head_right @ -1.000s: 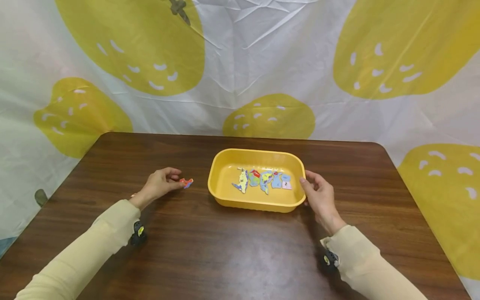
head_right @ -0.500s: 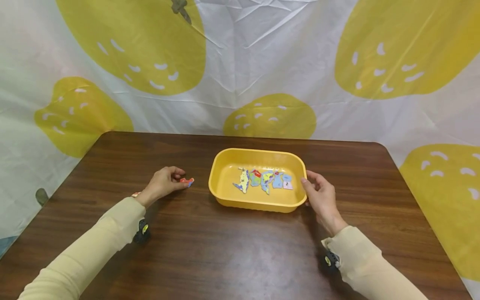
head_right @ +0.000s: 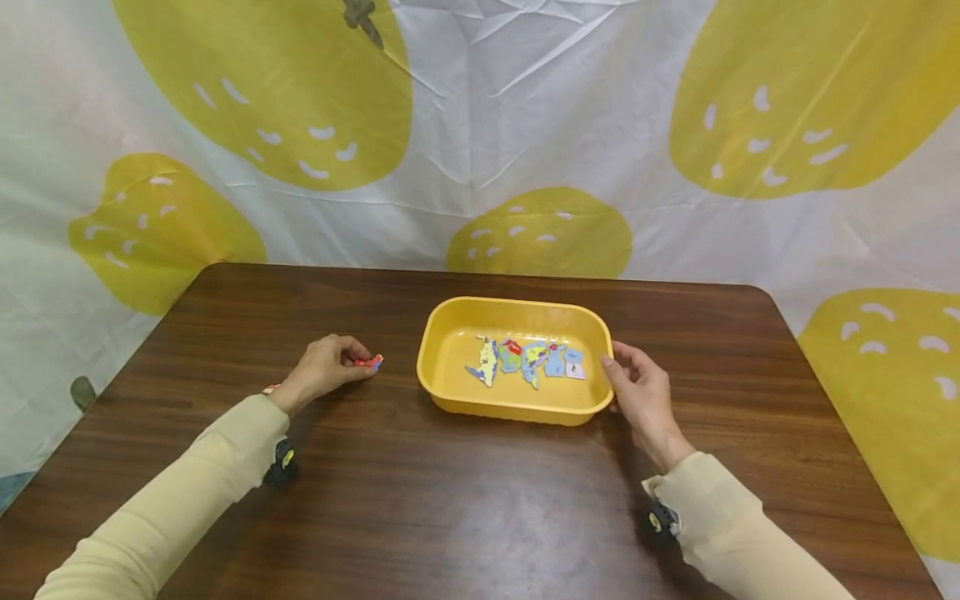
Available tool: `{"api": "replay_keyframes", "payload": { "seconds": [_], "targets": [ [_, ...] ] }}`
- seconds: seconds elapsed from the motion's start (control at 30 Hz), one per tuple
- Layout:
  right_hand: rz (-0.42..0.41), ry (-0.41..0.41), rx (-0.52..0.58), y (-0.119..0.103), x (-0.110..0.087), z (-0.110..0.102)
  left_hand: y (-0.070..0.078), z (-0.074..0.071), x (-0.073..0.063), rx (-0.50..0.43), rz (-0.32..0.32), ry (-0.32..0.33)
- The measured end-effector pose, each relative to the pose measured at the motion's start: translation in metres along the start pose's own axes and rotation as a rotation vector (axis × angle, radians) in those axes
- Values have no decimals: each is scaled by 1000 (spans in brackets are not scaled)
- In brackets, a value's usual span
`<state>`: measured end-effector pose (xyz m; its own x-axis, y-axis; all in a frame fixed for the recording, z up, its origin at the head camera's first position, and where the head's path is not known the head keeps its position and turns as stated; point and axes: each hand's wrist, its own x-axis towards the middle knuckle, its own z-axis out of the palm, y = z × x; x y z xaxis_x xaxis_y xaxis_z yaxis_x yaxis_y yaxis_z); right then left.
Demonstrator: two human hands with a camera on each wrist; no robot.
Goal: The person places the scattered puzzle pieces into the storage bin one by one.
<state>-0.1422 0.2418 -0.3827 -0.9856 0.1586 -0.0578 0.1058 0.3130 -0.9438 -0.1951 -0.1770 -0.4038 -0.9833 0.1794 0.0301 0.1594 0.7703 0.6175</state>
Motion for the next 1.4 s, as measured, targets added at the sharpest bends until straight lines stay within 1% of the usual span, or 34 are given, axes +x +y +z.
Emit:
{"api": "replay_keyframes", "payload": {
  "seconds": [0.23,0.5,0.67,0.77,0.9,1.03,1.13,1.2,1.23,1.3,1.33,1.4],
  "targets": [
    [-2,-1,5,1,0,0,1,-1,-1,25,10,8],
    [-5,-6,2,0,1,0,5,-3,-1,38,-38,18],
    [-1,-8,-2,0,0,-1,6,-7,0,43,-14,32],
    [-1,-10,-4,0,0,-1,6,-11,-1,42,-13,14],
    [-3,-15,-10,0,0,-1,5,-16,-1,44,-26,-27],
    [1,-20,-13,-1,0,-2,5,-21,-2,37,-63,-82],
    [3,-22,-13,-1,0,-2,5,-23,-3,16,-104,-114],
    [1,-22,-16,-1,0,-2,5,-24,-3,-16,-131,-119],
    [0,-21,-15,-1,0,-1,5,-24,-3,-61,-152,-125],
    [-3,-19,-12,-1,0,-1,4,-22,-2,-185,-199,-134],
    [-4,-18,-14,-1,0,-1,5,-21,-1,-266,-223,-139],
    [-6,-17,-16,-1,0,-1,7,-18,0,-465,-280,-146]
  ]
}}
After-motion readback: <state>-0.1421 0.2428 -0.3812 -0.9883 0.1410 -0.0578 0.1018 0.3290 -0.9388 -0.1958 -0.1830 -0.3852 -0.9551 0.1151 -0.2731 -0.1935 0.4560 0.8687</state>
